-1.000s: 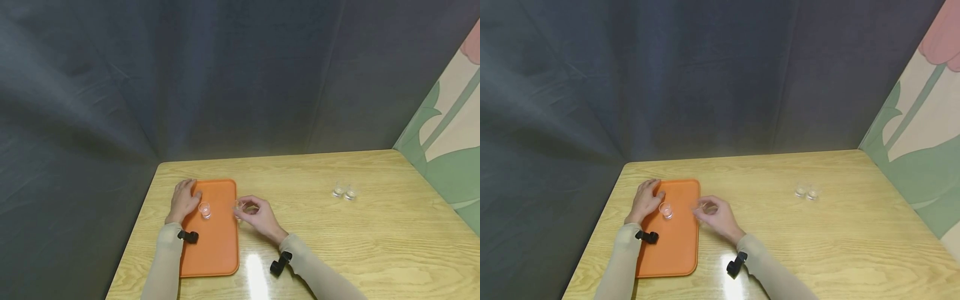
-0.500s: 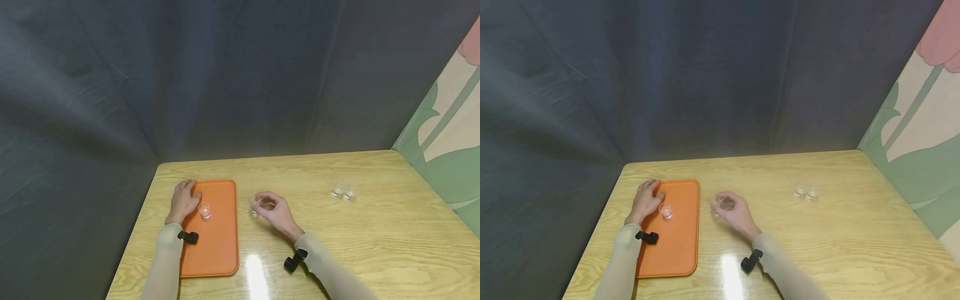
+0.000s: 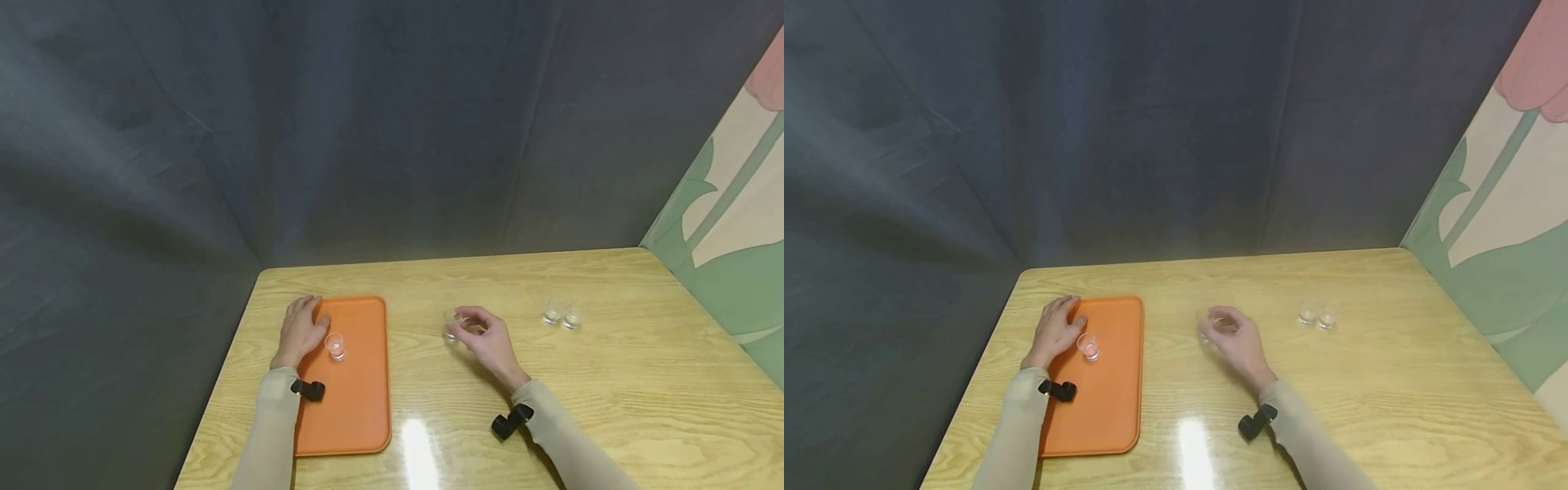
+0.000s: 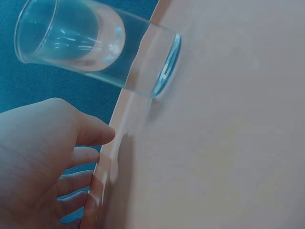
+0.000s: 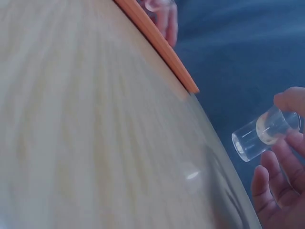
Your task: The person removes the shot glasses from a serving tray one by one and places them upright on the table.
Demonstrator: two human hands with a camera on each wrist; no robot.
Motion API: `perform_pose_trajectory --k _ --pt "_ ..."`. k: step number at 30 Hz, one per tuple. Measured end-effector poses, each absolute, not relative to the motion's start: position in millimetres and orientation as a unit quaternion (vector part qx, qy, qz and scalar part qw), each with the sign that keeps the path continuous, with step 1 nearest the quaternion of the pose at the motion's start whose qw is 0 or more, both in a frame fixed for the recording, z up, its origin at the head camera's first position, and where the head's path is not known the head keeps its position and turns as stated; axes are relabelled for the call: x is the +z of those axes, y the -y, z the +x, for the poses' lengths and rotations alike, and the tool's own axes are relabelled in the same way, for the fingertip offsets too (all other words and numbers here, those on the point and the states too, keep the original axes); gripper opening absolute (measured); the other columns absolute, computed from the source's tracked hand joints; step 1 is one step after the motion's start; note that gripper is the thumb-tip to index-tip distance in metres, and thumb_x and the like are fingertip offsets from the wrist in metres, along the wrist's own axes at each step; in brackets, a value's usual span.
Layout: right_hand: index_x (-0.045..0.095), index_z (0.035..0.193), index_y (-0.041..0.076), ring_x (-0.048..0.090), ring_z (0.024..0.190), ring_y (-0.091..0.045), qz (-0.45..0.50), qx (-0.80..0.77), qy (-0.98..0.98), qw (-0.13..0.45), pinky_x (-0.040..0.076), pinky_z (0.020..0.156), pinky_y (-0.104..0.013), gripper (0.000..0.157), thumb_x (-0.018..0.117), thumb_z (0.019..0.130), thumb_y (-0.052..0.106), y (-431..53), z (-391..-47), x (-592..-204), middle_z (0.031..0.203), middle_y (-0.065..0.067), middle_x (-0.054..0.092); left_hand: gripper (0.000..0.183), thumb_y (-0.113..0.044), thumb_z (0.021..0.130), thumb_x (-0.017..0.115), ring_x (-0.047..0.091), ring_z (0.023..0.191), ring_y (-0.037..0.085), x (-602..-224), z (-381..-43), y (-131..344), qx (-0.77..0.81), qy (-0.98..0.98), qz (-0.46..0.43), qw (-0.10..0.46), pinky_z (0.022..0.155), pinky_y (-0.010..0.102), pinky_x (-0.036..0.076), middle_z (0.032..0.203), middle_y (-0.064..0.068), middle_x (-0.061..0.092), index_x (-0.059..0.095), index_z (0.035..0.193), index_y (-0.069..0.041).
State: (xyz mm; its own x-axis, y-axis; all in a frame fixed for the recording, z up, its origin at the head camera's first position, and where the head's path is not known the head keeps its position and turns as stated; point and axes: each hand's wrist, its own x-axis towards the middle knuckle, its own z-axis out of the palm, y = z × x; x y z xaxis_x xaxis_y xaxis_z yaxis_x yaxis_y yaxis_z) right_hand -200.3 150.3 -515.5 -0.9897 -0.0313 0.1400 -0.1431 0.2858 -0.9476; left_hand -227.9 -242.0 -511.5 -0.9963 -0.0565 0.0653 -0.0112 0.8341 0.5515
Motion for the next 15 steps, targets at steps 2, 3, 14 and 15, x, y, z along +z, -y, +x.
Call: perform_pose_trajectory --k 2,3,14,15 --pt "0.073 0.127 0.003 0.065 0.092 -0.007 0.041 0.598 0.799 0.049 0.057 0.069 -0.021 0.037 0.082 0.095 0.019 -157.6 -201.4 -513.8 0.115 -0.018 0.072 0.057 -0.025 0.105 0.06 0.033 0.156 0.045 -510.7 -228.2 241.7 -0.287 0.957 0.017 0.039 0.128 0.063 0.03 0.164 0.023 0.044 0.051 0.156 -0.002" --pt "0.072 0.127 0.002 0.065 0.092 -0.006 0.036 0.6 0.798 0.051 0.057 0.067 -0.021 0.037 0.081 0.095 0.019 -161.4 -202.0 -512.8 0.115 -0.019 0.072 0.057 -0.025 0.105 0.06 0.033 0.156 0.045 -510.5 -228.3 241.8 -0.287 0.957 0.017 0.038 0.128 0.063 0.03 0.164 0.023 0.044 0.051 0.157 -0.002" --pt "0.069 0.134 0.001 0.064 0.092 0.005 -0.041 0.578 0.81 0.084 0.062 0.071 -0.02 0.048 0.082 0.095 0.025 -203.7 -203.4 -507.3 0.128 -0.02 0.07 0.058 -0.026 0.105 0.059 0.032 0.157 0.044 -512.8 -228.7 242.1 -0.283 0.958 0.017 0.035 0.128 0.062 0.03 0.165 0.023 0.043 0.051 0.157 -0.002" --pt "0.069 0.134 0.001 0.064 0.092 0.006 -0.047 0.579 0.809 0.089 0.062 0.071 -0.02 0.048 0.082 0.095 0.027 -207.6 -203.2 -506.3 0.128 -0.018 0.07 0.057 -0.026 0.105 0.059 0.032 0.157 0.045 -513.3 -228.8 242.0 -0.283 0.958 0.017 0.036 0.128 0.063 0.03 0.164 0.023 0.044 0.051 0.156 -0.002"
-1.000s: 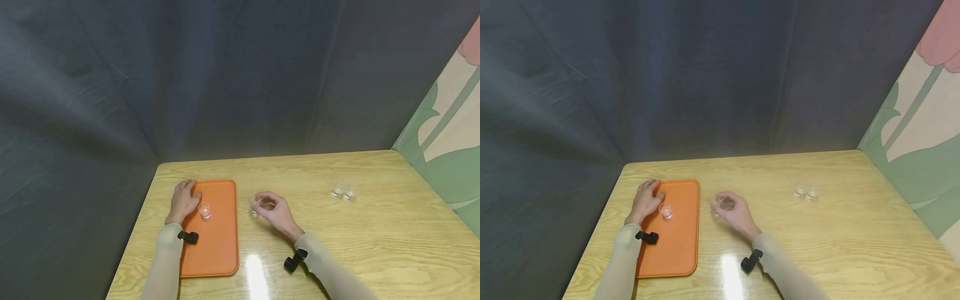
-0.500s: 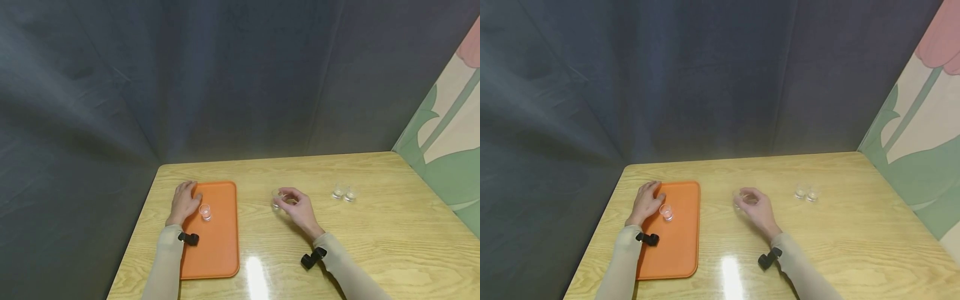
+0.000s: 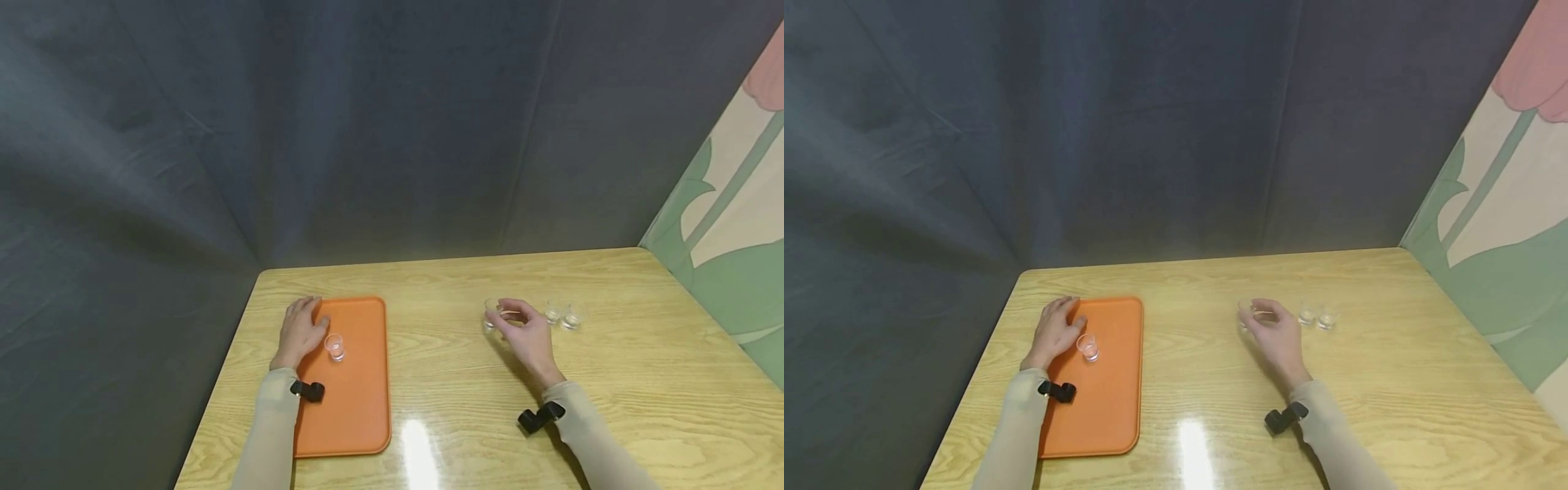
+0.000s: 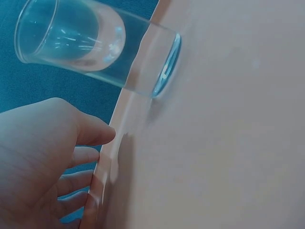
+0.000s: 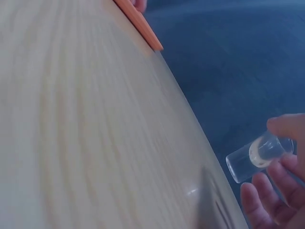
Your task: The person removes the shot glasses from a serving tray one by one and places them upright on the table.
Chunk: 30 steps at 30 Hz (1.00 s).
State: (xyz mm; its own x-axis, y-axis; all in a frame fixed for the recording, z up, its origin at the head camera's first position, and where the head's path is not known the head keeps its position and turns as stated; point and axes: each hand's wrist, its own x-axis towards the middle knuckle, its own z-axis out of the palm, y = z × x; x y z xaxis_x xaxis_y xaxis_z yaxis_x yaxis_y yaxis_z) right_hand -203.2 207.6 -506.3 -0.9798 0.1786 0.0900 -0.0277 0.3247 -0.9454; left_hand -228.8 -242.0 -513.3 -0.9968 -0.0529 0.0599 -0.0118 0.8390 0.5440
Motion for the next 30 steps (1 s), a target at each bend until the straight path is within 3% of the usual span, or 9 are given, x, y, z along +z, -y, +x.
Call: perform_pose_trajectory --k 7,14,23,26,30 --pt "0.07 0.132 -0.001 0.063 0.087 0.012 -0.08 0.55 0.822 0.12 0.06 0.068 -0.016 0.048 0.081 0.095 0.028 -230.8 -202.9 -502.6 0.122 -0.012 0.07 0.057 -0.026 0.105 0.06 0.033 0.156 0.045 -514.9 -228.5 242.2 -0.283 0.958 0.012 0.038 0.128 0.062 0.03 0.164 0.024 0.045 0.051 0.156 -0.001" --pt "0.072 0.129 -0.004 0.06 0.081 0.019 -0.089 0.52 0.837 0.144 0.058 0.064 -0.012 0.047 0.081 0.095 0.027 -242.4 -205.1 -501.2 0.125 -0.021 0.072 0.057 -0.025 0.104 0.061 0.034 0.156 0.044 -513.2 -228.9 242.1 -0.282 0.958 0.013 0.04 0.128 0.062 0.03 0.163 0.024 0.045 0.052 0.156 -0.002" --pt "0.069 0.133 -0.004 0.057 0.077 0.024 -0.091 0.487 0.86 0.125 0.057 0.063 -0.011 0.053 0.077 0.098 0.035 -254.8 -204.8 -486.3 0.128 -0.027 0.073 0.058 -0.027 0.104 0.061 0.033 0.156 0.044 -513.6 -229.2 242.3 -0.285 0.958 0.015 0.035 0.128 0.062 0.03 0.164 0.023 0.044 0.051 0.156 -0.002" --pt "0.071 0.132 -0.003 0.067 0.081 0.013 -0.085 0.457 0.876 0.129 0.056 0.062 -0.011 0.054 0.076 0.098 0.04 -258.2 -206.4 -486.4 0.126 -0.026 0.075 0.058 -0.026 0.104 0.062 0.034 0.156 0.044 -513.7 -229.4 242.5 -0.285 0.958 0.014 0.037 0.128 0.062 0.03 0.164 0.024 0.045 0.051 0.156 -0.002" --pt "0.072 0.131 -0.003 0.08 0.093 -0.024 -0.069 0.415 0.896 0.141 0.052 0.062 -0.009 0.054 0.074 0.099 0.041 -260.3 -207.9 -489.4 0.123 -0.026 0.076 0.058 -0.026 0.104 0.061 0.034 0.156 0.045 -513.7 -229.4 242.8 -0.282 0.959 0.011 0.038 0.128 0.062 0.03 0.164 0.024 0.045 0.051 0.156 -0.002"
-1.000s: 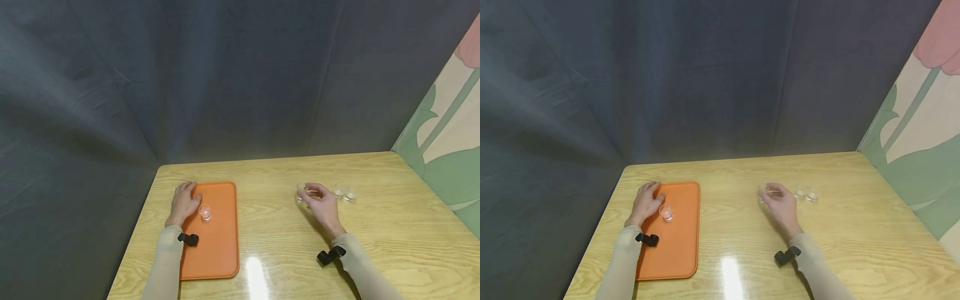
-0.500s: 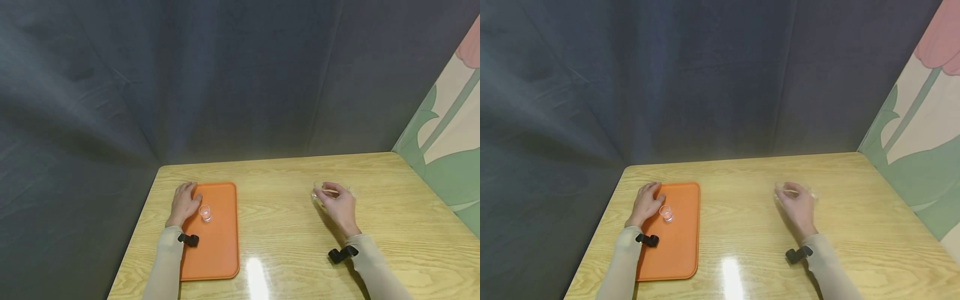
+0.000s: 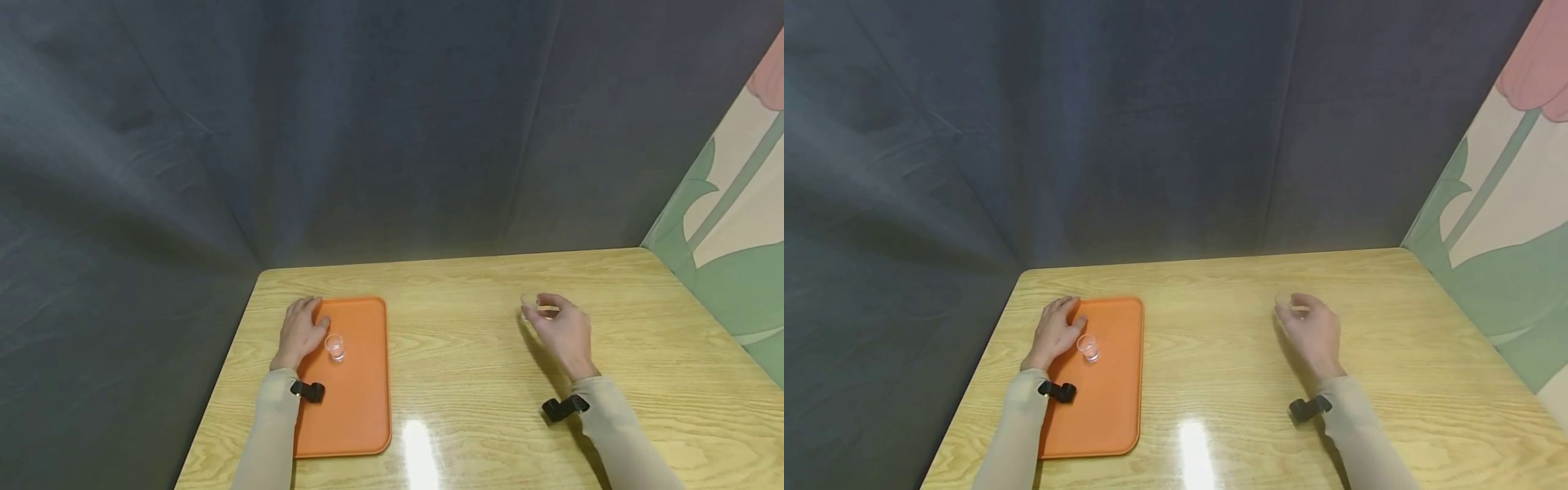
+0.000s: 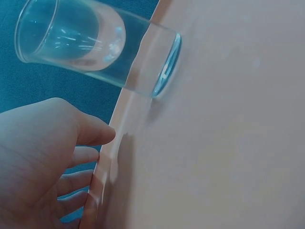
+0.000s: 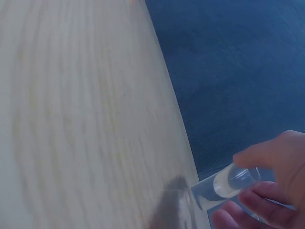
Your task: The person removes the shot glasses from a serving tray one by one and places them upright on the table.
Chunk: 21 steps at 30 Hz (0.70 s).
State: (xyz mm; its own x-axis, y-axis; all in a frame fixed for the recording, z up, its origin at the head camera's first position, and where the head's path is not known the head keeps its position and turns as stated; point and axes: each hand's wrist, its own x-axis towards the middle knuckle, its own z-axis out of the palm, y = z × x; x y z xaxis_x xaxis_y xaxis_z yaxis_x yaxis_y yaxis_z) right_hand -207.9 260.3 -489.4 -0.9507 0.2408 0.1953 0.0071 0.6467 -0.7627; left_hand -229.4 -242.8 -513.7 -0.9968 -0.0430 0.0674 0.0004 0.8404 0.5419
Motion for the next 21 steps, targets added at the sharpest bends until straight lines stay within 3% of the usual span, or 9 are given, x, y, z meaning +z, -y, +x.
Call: perform_pose_trajectory --k 3,13,17,21 --pt "0.071 0.131 -0.004 0.079 0.098 -0.04 -0.06 0.394 0.905 0.145 0.048 0.062 -0.009 0.053 0.074 0.098 0.039 -261.1 -208.6 -491.5 0.12 -0.027 0.076 0.058 -0.027 0.104 0.061 0.034 0.156 0.045 -512.9 -229.4 242.8 -0.281 0.959 0.01 0.038 0.128 0.062 0.03 0.163 0.024 0.045 0.052 0.156 -0.001" --pt "0.07 0.133 -0.004 0.079 0.094 -0.039 -0.058 0.381 0.91 0.15 0.048 0.063 -0.013 0.052 0.076 0.096 0.032 -261.5 -208.0 -490.7 0.117 -0.028 0.076 0.058 -0.026 0.104 0.062 0.033 0.156 0.045 -513.1 -229.0 243.0 -0.282 0.959 0.014 0.039 0.128 0.063 0.03 0.164 0.024 0.044 0.051 0.156 -0.001" --pt "0.071 0.131 -0.004 0.078 0.091 -0.04 -0.05 0.364 0.913 0.176 0.052 0.063 -0.02 0.051 0.078 0.094 0.03 -261.5 -206.4 -487.5 0.117 -0.029 0.075 0.058 -0.026 0.105 0.061 0.033 0.156 0.045 -513.2 -229.1 242.4 -0.284 0.958 0.015 0.038 0.128 0.063 0.03 0.164 0.024 0.044 0.051 0.156 -0.002" --pt "0.073 0.125 -0.003 0.076 0.091 -0.042 -0.03 0.334 0.915 0.222 0.057 0.065 -0.036 0.046 0.079 0.093 0.028 -259.7 -204.1 -484.3 0.119 -0.029 0.074 0.058 -0.026 0.105 0.061 0.033 0.157 0.044 -513.1 -228.5 242.2 -0.286 0.957 0.016 0.037 0.128 0.063 0.03 0.164 0.024 0.044 0.051 0.156 -0.002"
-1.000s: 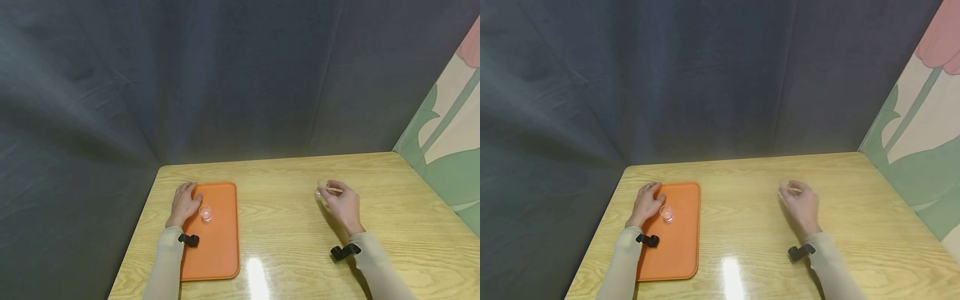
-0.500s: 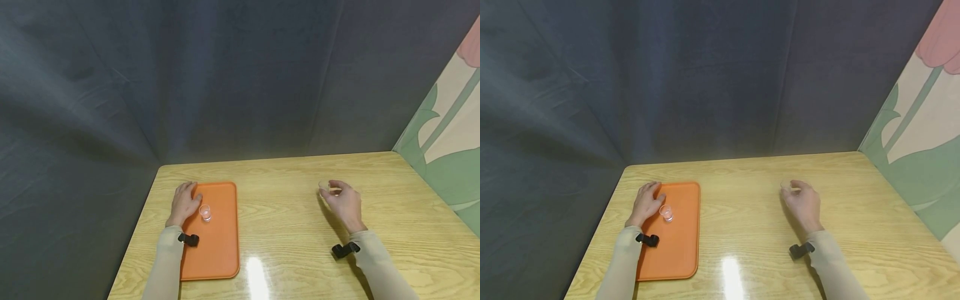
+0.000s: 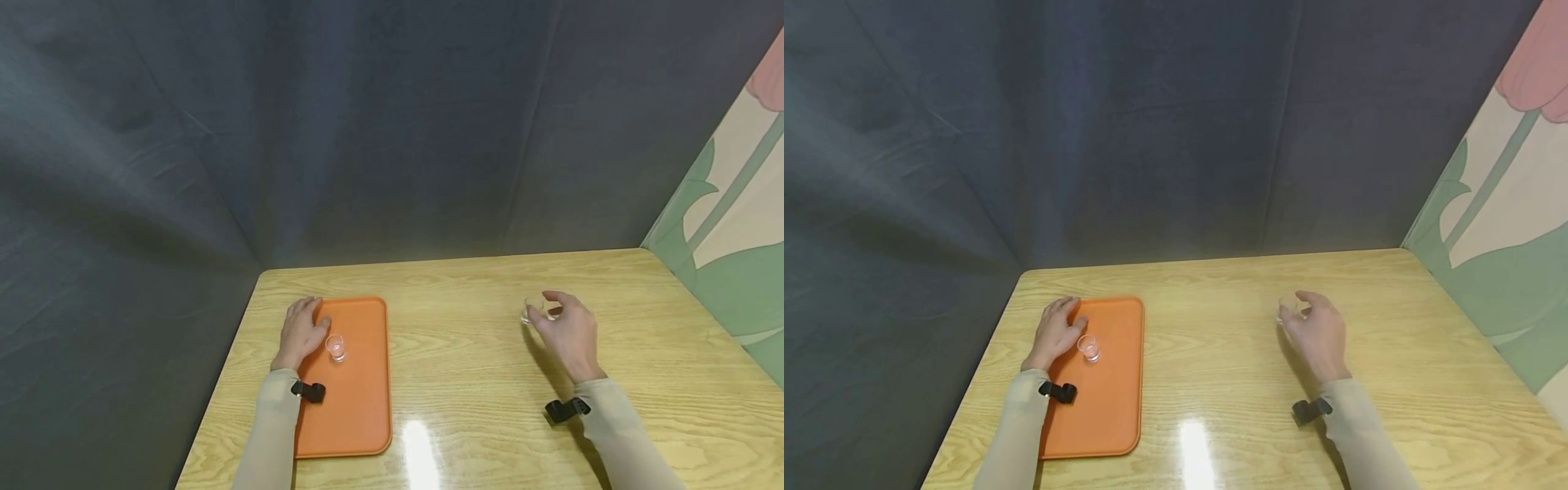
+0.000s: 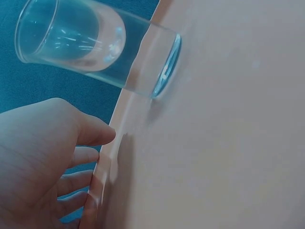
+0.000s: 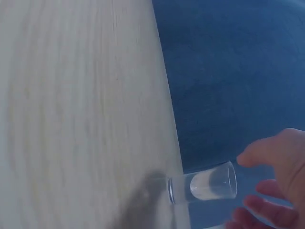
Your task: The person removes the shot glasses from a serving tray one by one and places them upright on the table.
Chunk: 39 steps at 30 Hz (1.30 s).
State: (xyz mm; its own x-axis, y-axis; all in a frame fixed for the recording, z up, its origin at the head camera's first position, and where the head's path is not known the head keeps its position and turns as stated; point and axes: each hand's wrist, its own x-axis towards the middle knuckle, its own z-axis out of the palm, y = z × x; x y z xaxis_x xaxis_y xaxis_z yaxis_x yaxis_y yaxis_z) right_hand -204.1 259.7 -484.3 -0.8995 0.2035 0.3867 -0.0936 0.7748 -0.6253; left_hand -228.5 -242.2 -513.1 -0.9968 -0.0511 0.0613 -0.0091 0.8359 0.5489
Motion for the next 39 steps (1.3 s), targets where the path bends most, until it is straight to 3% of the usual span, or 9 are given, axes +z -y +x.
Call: perform_pose_trajectory --k 3,7,12,16,25,39 --pt "0.076 0.12 -0.001 0.075 0.09 -0.043 -0.007 0.305 0.917 0.258 0.057 0.063 -0.047 0.039 0.078 0.092 0.026 -255.3 -202.2 -484.3 0.117 -0.027 0.076 0.058 -0.026 0.105 0.061 0.033 0.156 0.045 -512.6 -228.3 242.2 -0.286 0.957 0.015 0.037 0.128 0.063 0.03 0.164 0.024 0.044 0.051 0.156 -0.002" --pt "0.077 0.115 0.0 0.073 0.09 -0.042 0.039 0.303 0.911 0.277 0.053 0.058 -0.04 0.031 0.08 0.091 0.019 -243.8 -200.7 -488.6 0.113 -0.024 0.077 0.058 -0.026 0.105 0.061 0.033 0.156 0.045 -513.2 -228.0 242.2 -0.287 0.957 0.015 0.036 0.128 0.063 0.029 0.164 0.024 0.043 0.051 0.156 -0.002" --pt "0.077 0.117 0.002 0.073 0.091 -0.025 0.066 0.413 0.889 0.186 0.054 0.063 -0.019 0.027 0.079 0.095 0.017 -221.6 -202.3 -494.8 0.113 -0.019 0.078 0.058 -0.025 0.105 0.062 0.032 0.157 0.045 -514.1 -227.1 243.5 -0.287 0.957 0.02 0.035 0.128 0.064 0.029 0.165 0.024 0.043 0.051 0.157 -0.002" --pt "0.077 0.117 0.002 0.07 0.088 -0.01 0.055 0.484 0.867 0.109 0.059 0.067 -0.018 0.026 0.078 0.097 0.018 -203.8 -206.1 -503.5 0.111 -0.018 0.079 0.058 -0.025 0.105 0.062 0.032 0.157 0.045 -514.6 -226.5 243.8 -0.286 0.957 0.022 0.035 0.128 0.063 0.029 0.164 0.024 0.043 0.051 0.156 -0.002" --pt "0.078 0.116 0.006 0.072 0.094 -0.021 0.073 0.519 0.851 0.031 0.058 0.067 -0.022 0.025 0.08 0.096 0.019 -161.9 -207.8 -517.6 0.108 -0.012 0.079 0.057 -0.026 0.105 0.062 0.033 0.156 0.044 -514.5 -228.8 242.4 -0.282 0.959 0.018 0.038 0.128 0.063 0.03 0.164 0.023 0.044 0.052 0.156 -0.003" --pt "0.079 0.115 0.007 0.072 0.091 -0.016 0.135 0.535 0.834 -0.008 0.057 0.083 -0.027 0.024 0.081 0.093 0.016 -104.6 -203.1 -517.8 0.103 -0.004 0.08 0.058 -0.027 0.104 0.062 0.033 0.157 0.045 -511.8 -228.8 242.2 -0.289 0.956 0.018 0.036 0.128 0.063 0.03 0.165 0.024 0.044 0.052 0.156 -0.003"
